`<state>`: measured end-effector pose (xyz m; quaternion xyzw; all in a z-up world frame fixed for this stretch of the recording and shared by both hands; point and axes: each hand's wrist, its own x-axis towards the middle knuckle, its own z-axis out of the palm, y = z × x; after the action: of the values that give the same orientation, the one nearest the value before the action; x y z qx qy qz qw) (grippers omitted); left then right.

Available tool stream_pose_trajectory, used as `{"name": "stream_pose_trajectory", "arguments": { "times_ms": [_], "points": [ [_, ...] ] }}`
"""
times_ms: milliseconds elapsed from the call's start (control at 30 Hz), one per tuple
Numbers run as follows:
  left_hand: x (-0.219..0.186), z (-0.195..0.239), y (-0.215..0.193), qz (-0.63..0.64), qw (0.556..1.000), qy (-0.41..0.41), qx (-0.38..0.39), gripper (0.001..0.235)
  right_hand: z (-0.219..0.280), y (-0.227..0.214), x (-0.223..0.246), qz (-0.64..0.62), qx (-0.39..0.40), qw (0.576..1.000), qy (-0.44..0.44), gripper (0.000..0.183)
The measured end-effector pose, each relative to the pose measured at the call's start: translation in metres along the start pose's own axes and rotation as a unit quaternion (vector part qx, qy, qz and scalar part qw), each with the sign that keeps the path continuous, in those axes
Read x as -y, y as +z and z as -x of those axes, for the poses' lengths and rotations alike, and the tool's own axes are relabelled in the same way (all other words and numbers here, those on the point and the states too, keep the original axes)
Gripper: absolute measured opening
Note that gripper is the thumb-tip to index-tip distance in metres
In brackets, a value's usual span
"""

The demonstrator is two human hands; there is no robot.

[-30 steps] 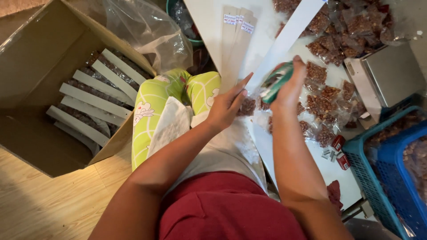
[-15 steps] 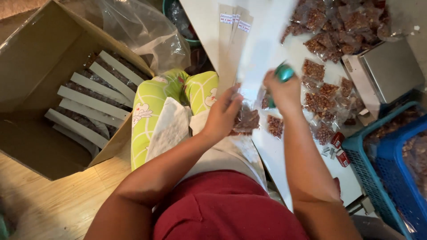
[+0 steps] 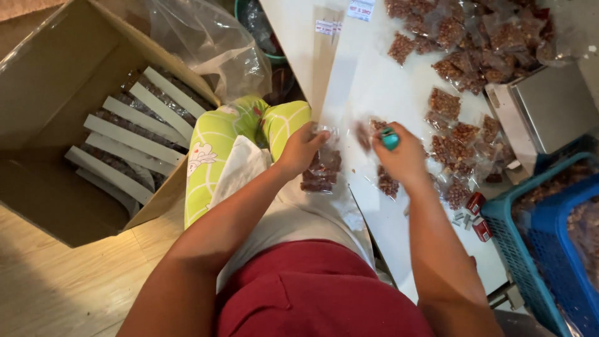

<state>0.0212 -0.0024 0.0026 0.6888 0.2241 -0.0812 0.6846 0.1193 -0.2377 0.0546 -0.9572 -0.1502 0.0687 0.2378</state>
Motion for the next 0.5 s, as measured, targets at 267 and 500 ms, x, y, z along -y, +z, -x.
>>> {"name": "stream_pose_trajectory", "arguments": {
  "times_ms": [267, 500],
  "points": [
    [0.039, -0.055, 0.020, 0.222, 0.972, 0.002, 0.072, 0.036, 0.012, -0.061, 0.069, -0.294, 0.218, 0.930, -0.039, 0.016],
    [-0.030, 0.028, 0.015, 0.202, 0.973, 0.108, 0.015, 0.046, -0.013, -0.008, 0.056, -0.289, 0.083, 0.953, 0.031, 0.018]
  ]
}}
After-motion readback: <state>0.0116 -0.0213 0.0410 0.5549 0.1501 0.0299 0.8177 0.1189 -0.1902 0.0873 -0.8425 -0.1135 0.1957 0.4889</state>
